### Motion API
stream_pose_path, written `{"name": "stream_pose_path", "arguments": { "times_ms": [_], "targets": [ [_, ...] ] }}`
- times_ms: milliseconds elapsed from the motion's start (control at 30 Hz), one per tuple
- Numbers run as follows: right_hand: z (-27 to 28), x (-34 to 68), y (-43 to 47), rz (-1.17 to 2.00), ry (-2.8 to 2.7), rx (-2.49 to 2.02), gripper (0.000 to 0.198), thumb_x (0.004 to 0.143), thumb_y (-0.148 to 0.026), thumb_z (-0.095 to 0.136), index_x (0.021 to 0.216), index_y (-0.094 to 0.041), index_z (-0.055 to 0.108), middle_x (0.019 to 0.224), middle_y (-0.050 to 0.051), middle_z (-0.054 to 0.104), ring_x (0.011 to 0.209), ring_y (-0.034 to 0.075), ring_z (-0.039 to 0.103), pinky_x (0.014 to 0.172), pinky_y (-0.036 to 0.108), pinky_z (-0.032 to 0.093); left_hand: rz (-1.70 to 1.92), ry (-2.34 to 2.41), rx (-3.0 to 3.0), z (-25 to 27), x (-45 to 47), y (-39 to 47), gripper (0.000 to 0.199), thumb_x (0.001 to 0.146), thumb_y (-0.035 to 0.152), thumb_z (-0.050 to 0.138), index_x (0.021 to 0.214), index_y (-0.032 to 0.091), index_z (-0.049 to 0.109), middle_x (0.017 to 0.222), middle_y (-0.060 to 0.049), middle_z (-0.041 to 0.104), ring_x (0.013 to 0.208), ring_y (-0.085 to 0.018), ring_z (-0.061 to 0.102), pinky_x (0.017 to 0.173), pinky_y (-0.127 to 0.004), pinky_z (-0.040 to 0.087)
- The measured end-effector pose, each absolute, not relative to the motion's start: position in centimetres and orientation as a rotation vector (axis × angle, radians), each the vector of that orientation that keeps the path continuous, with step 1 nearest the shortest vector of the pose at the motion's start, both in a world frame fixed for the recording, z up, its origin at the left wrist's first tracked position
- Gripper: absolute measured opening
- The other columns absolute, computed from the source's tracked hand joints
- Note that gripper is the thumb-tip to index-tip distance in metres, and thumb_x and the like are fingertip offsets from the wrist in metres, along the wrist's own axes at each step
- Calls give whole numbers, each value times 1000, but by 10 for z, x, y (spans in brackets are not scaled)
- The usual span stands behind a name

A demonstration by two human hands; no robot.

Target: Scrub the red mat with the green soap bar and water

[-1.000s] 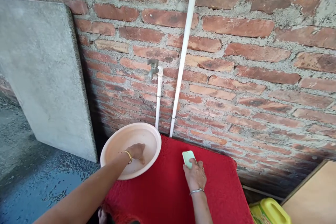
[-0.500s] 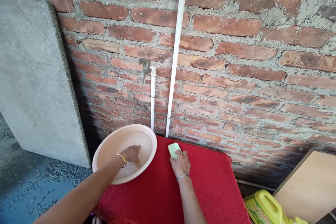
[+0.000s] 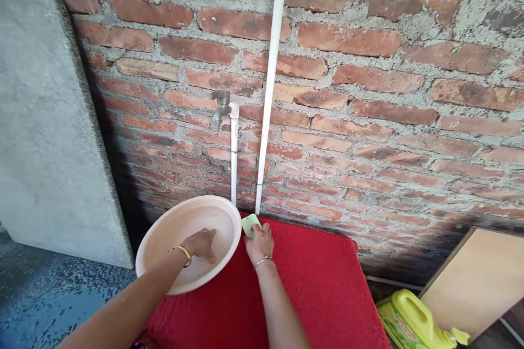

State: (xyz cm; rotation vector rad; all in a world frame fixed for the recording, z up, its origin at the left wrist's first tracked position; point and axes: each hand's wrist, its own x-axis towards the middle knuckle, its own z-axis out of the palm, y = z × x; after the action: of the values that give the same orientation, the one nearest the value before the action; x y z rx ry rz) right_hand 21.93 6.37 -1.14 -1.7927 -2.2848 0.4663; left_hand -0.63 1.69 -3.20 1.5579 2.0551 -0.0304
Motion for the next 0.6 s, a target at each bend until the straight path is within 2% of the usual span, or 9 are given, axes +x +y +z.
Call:
{"name": "stream_pose_path", "arguments": {
  "times_ms": [133,200,267,433,600],
  "targets": [
    [-18,227,73,458,-2323,-1764,34,85,-42,68,117,-31,70,122,6,61,111,22,63,93,31,48,-193,2018,1548,-30,-5,16,81,60,36,91,132,15,59,141,-19,60,128,-36,59,106,-49,48],
    [-20,249,79,440,-2305,-1802,34,86,-43,67,118,-32,69,122,6,61,109,21,64,93,31,48,-205,2010,1566,-27,-4,14,92,55,35,89,137,14,54,146,-23,55,133,-37,56,108,-46,46],
    [-20,282,87,415,-2266,-1865,33,87,-43,66,118,-32,69,123,5,60,108,20,64,94,30,47,-205,2008,1591,-25,-4,13,89,57,36,84,137,13,53,147,-24,54,134,-37,55,109,-45,45],
    [-12,392,104,355,-2084,-2114,35,91,-43,60,124,-30,66,123,7,61,107,20,66,93,32,49,-185,2021,1616,-27,-5,13,72,56,36,80,124,18,62,137,-20,64,129,-39,59,107,-46,47],
    [8,493,98,312,-1819,-2392,38,93,-44,53,124,-25,66,120,13,64,102,24,71,94,38,51,-160,2041,1588,-26,-3,13,76,54,35,85,125,21,61,139,-18,63,130,-40,59,106,-49,47]
  ]
}}
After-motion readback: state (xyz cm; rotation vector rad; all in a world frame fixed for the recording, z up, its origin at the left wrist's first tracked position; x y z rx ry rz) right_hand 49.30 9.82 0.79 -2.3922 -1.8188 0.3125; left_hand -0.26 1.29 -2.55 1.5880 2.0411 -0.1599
